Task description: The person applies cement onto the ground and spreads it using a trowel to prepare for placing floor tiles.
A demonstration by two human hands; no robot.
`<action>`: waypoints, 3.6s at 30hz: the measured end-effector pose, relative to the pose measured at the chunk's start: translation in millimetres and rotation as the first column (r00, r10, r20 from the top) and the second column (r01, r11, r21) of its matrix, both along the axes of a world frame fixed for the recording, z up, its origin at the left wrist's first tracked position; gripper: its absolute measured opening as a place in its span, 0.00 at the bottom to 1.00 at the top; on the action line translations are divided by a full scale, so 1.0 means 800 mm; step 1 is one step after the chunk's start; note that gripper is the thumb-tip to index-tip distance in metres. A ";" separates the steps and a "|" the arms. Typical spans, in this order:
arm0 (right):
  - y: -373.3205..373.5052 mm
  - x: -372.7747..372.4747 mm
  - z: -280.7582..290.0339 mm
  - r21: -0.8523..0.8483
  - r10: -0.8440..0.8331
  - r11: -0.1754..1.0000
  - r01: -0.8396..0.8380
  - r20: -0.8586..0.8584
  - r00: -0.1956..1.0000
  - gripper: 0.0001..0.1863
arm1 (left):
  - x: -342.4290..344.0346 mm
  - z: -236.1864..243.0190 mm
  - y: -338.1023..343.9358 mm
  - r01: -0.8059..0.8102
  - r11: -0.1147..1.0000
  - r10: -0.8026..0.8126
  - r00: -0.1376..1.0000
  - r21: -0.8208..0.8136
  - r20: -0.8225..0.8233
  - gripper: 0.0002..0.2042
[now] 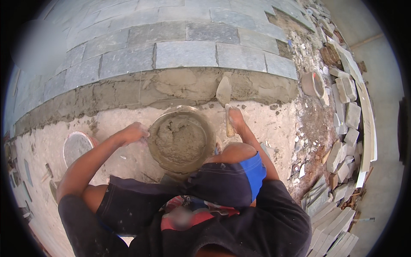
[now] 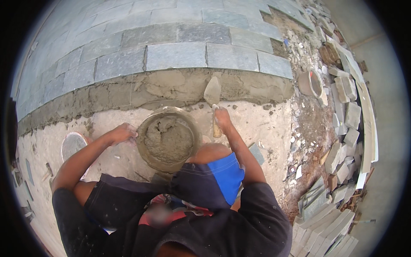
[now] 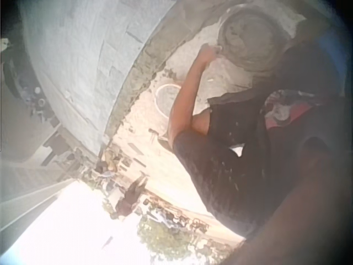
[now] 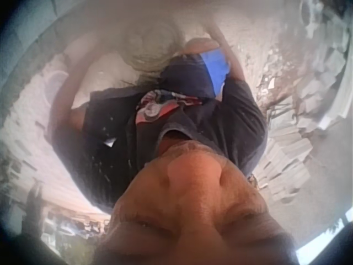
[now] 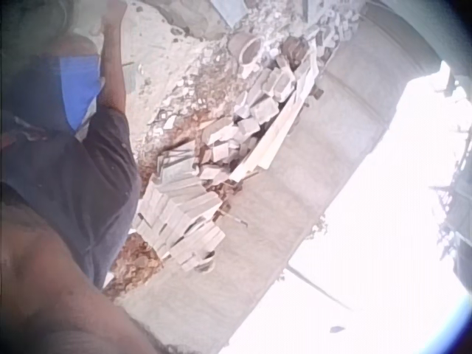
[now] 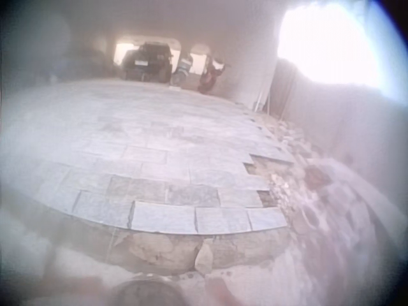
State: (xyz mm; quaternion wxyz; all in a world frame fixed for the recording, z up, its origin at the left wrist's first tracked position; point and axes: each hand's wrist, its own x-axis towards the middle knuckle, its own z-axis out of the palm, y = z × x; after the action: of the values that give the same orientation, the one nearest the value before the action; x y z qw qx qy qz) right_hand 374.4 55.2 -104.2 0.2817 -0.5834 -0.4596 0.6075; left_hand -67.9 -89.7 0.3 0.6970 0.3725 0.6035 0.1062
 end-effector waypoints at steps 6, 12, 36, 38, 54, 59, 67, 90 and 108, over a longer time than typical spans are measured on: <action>-0.009 -0.054 0.067 0.137 0.307 0.843 -0.520 0.671 0.675 0.21 | -0.004 0.003 -0.004 -0.007 1.000 0.007 1.000 -0.006 -0.022 0.08; 0.010 -0.025 0.117 -0.063 0.297 0.791 -0.608 0.909 0.291 0.23 | 0.001 0.009 -0.002 -0.033 0.999 0.033 0.999 -0.013 -0.033 0.07; 0.096 0.185 0.101 0.166 -0.064 0.811 -0.561 0.978 0.198 0.24 | -0.007 -0.009 0.010 -0.008 0.999 0.012 0.998 -0.053 0.068 0.07; 0.086 0.187 0.098 0.132 -0.038 0.799 -0.587 0.985 0.170 0.24 | -0.004 0.001 0.008 -0.058 0.996 0.064 0.993 -0.069 0.097 0.08; 0.084 0.146 0.029 -0.031 0.006 0.999 -0.006 -0.025 1.000 0.18 | -0.017 0.001 -0.005 0.025 0.999 -0.025 1.000 -0.030 -0.004 0.07; 0.068 0.029 0.026 -0.186 -0.078 0.981 0.056 -0.110 0.991 0.16 | -0.008 0.002 0.005 0.034 0.999 -0.034 0.999 -0.005 0.018 0.07; 0.067 -0.055 -0.024 0.228 0.411 0.843 -0.487 0.312 0.857 0.15 | -0.003 0.001 0.008 0.015 1.000 -0.015 1.000 -0.002 0.021 0.07; 0.098 0.022 0.129 -0.020 0.148 0.839 -0.544 0.970 0.193 0.19 | -0.008 0.003 0.006 0.053 0.999 -0.053 0.999 0.006 0.002 0.07; 0.124 0.107 0.091 0.048 0.071 0.870 -0.490 0.973 0.221 0.20 | -0.018 0.012 -0.011 0.052 0.999 -0.053 0.997 -0.015 -0.058 0.07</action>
State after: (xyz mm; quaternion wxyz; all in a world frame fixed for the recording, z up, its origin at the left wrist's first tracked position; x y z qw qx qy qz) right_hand 460.0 154.2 -31.5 -0.0689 -0.6721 -0.7322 0.0860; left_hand -82.1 -98.8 9.8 0.6839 0.3866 0.6144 0.0728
